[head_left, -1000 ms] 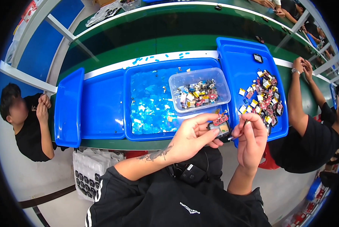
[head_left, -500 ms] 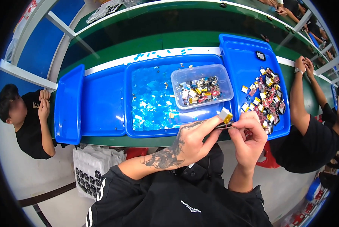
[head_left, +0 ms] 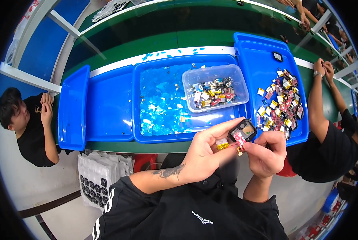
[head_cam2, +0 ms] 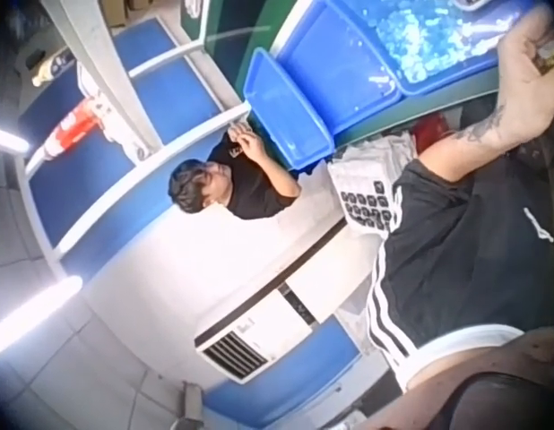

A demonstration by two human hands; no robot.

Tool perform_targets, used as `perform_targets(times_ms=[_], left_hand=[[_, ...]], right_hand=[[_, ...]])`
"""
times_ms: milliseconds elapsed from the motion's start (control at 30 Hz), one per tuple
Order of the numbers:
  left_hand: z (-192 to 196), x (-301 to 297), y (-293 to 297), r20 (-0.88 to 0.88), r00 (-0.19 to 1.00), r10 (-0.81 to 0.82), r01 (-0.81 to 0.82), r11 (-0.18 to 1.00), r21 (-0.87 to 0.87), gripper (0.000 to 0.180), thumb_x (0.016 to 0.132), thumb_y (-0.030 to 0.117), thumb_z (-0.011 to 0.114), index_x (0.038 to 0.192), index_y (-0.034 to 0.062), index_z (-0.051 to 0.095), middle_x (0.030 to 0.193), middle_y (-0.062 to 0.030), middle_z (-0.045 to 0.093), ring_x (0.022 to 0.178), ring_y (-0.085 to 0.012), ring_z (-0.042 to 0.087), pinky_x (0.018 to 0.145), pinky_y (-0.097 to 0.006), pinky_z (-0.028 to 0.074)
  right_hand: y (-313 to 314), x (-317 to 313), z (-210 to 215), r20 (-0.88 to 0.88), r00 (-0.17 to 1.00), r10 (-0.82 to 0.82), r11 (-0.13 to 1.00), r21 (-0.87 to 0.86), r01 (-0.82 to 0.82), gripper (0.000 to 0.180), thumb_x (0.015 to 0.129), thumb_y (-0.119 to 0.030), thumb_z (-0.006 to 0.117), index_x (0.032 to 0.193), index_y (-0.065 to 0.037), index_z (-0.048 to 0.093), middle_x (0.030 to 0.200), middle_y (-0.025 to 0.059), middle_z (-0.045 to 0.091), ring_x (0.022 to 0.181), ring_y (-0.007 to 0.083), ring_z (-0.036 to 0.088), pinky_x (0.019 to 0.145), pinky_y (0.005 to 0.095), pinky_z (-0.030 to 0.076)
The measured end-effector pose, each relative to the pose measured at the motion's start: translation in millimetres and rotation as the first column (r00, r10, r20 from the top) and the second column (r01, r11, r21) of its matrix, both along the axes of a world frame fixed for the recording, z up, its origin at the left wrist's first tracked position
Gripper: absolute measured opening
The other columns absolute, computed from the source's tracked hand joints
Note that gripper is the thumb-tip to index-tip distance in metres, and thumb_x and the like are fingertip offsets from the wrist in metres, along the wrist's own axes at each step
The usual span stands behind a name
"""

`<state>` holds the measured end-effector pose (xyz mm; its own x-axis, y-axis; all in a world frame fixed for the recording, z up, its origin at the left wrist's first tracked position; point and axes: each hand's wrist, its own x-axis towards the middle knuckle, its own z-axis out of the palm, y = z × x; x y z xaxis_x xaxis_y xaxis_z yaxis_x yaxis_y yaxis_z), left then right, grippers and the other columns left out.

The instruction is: The recorder is shown assembling small electronic components, specifically attaching a small battery and a protective case to what appears to be a smartwatch or similar device.

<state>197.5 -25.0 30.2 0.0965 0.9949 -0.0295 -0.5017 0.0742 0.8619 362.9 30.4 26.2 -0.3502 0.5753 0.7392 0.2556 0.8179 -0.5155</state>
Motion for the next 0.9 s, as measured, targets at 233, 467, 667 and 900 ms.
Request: perform_targets(times_ms=[233,467,667,900], left_hand=[[-2.1,3.3,-1.1,-0.059,0.997,0.058,-0.055,0.997,0.054,0.052,0.089,-0.011,0.053,0.140,-0.0041,0.042,0.129,-0.0121,0.056,0.117,-0.0140,0.053,0.098,-0.028,0.045],[-2.1,8.4,-3.8,-0.119,0.980,0.157,-0.145,0.983,0.110,0.050,0.088,-0.012,0.051,0.137,-0.0074,0.042,0.128,-0.0198,0.056,0.115,-0.0297,0.060,0.098,-0.037,0.049],[-3.3,10.9,-3.3,-0.090,0.984,0.152,-0.142,0.984,0.106,0.052,0.090,-0.013,0.047,0.140,-0.0069,0.037,0.130,-0.0217,0.054,0.117,-0.0322,0.058,0.098,-0.038,0.049],[-2.3,11.1,-2.5,-0.090,0.984,0.155,-0.143,0.981,0.131,0.051,0.090,-0.014,0.045,0.140,-0.0074,0.036,0.131,-0.0225,0.053,0.117,-0.0332,0.058,0.099,-0.039,0.049]], right_hand=[[0.0,-1.2,-7.0,-0.061,0.998,-0.008,0.999,-0.044,0.006,0.032,0.055,0.007,0.079,0.084,-0.008,0.075,0.082,0.0025,0.052,0.059,0.0089,0.043,0.048,0.0208,0.029],[-7.1,1.4,-7.6,-0.052,0.998,-0.040,0.999,0.002,0.040,0.032,0.055,0.007,0.079,0.082,-0.008,0.075,0.081,0.0022,0.052,0.059,0.0089,0.043,0.048,0.0207,0.029],[-5.9,-2.2,-9.2,-0.126,0.991,-0.041,0.998,-0.053,0.034,0.029,0.059,0.008,0.080,0.083,-0.006,0.072,0.078,0.0023,0.052,0.062,0.0101,0.047,0.050,0.0212,0.033],[-11.1,4.3,-15.9,-0.196,0.974,-0.110,0.955,-0.292,0.050,0.021,0.067,0.001,0.081,0.084,-0.003,0.069,0.079,0.0047,0.056,0.064,0.0099,0.050,0.053,0.0212,0.036]])
